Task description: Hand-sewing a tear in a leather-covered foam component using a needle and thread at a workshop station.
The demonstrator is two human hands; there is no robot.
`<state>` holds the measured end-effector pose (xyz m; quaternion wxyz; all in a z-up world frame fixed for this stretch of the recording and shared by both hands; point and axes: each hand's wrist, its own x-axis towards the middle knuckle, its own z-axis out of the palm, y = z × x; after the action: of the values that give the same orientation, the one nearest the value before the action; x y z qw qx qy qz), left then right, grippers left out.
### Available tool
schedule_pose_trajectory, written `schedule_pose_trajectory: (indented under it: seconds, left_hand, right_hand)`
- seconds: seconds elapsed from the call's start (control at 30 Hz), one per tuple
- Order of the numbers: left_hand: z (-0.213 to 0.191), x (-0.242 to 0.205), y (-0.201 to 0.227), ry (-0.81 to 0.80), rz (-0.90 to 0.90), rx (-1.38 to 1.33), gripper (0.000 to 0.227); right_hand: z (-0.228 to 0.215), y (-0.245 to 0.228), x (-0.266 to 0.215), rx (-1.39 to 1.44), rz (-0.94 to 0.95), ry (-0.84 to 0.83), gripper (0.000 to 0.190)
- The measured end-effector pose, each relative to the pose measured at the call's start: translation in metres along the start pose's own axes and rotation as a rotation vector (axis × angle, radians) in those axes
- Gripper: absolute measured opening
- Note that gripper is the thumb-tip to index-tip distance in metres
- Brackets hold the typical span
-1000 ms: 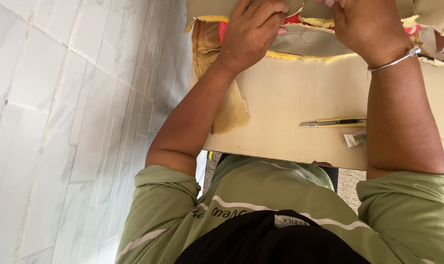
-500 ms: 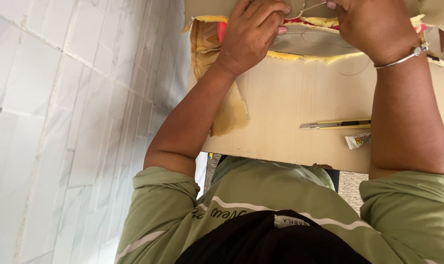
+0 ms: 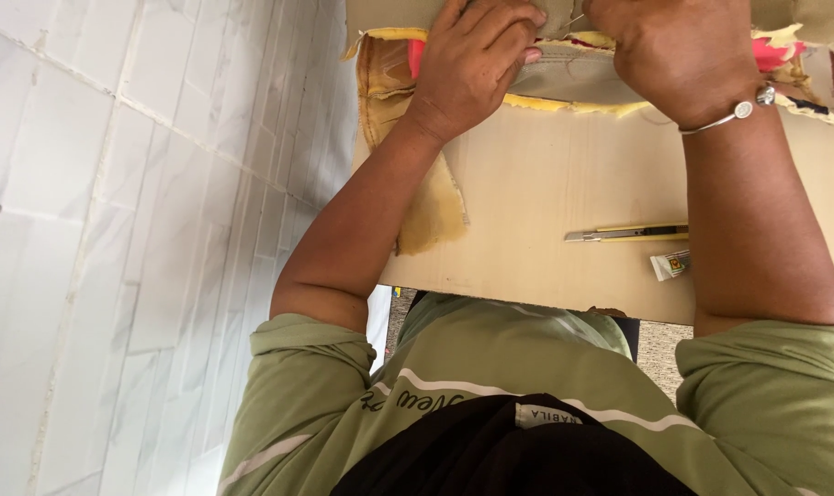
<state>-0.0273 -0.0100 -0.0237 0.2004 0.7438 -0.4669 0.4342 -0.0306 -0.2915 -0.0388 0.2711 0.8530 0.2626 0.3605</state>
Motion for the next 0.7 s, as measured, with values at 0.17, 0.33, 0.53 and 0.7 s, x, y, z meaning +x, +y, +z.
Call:
schedule_pose_trajectory:
  seconds: [0.17,0.33,0.53,0.7]
  left_hand:
    - [-0.002,0.000,0.001,-0.016,-0.012,-0.013,0.019]
    - [-0.002,-0.001,0.000,-0.021,-0.012,-0.016,0.017]
    - [-0.005,0.003,0.002,-0.016,0.008,-0.005,0.020]
    - [-0.004,0.002,0.003,-0.020,-0.020,-0.041,0.022]
  right_hand:
    - [0.000,-0.003,0.000,-0.055,0.002,0.010,0.023]
    - [0.002,-0.002,0.001,0.001,-0.014,-0.017,0.022]
    - [-0.004,-0.013,0.007,0.028,0.036,0.078,0.024]
    - [0.008,-0.018,0.007,0.312,0.048,0.066,0.025]
